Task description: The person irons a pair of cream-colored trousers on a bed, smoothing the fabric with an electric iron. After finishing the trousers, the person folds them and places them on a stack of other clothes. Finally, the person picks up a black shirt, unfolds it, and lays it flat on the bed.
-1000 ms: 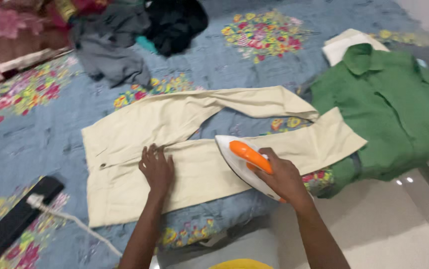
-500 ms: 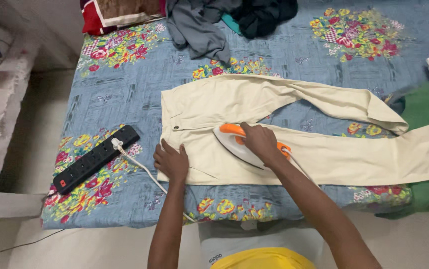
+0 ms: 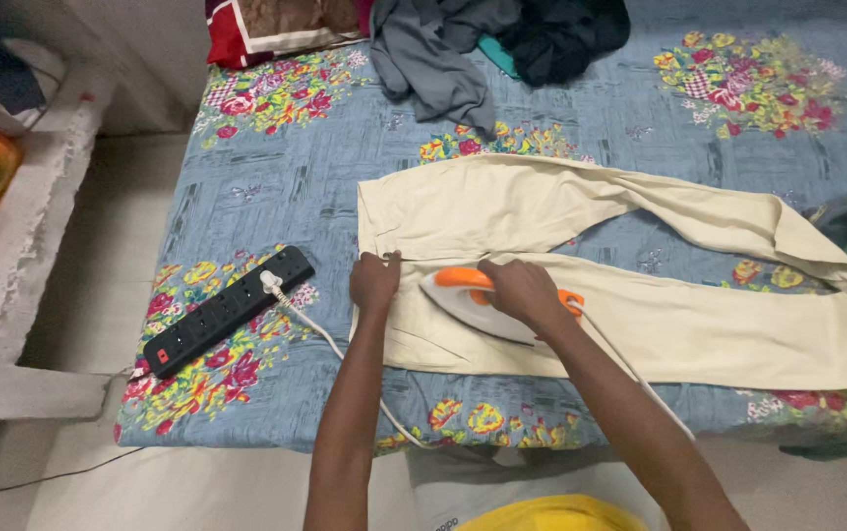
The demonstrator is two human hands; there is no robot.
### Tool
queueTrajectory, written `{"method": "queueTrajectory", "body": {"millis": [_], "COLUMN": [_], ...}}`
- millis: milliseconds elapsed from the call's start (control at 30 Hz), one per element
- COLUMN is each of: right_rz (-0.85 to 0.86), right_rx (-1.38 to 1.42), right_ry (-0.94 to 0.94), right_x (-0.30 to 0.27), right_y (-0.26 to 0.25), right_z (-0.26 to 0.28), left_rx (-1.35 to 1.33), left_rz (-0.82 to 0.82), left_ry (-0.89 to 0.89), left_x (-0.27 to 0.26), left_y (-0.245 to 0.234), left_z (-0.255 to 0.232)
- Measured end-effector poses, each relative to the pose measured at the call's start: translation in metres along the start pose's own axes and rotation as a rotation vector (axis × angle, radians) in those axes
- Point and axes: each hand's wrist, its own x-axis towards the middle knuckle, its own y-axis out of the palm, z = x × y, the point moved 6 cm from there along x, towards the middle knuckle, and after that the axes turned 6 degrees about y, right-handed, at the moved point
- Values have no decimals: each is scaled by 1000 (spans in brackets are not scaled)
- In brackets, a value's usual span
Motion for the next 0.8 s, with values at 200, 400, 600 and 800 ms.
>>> {"method": "queueTrajectory", "body": {"millis": [200,400,600,800], "right_rz": [51,20,234,5], "right_rx": [-22,10,-79,-11], "right_ry": [51,126,-109,28], "right_x": [-2,11,10,11], "right_y": [0,3,2,9], "right_z": [3,-5,10,8], "left_rx": [-243,-235,49,179], "left_rz": [-189,-326,-212,-88], "left_ry": [-4,161,305,368], "left_x": [45,15,-66,-95], "left_y": [13,0,-35,-32], "left_z": [17,1,11,44]}}
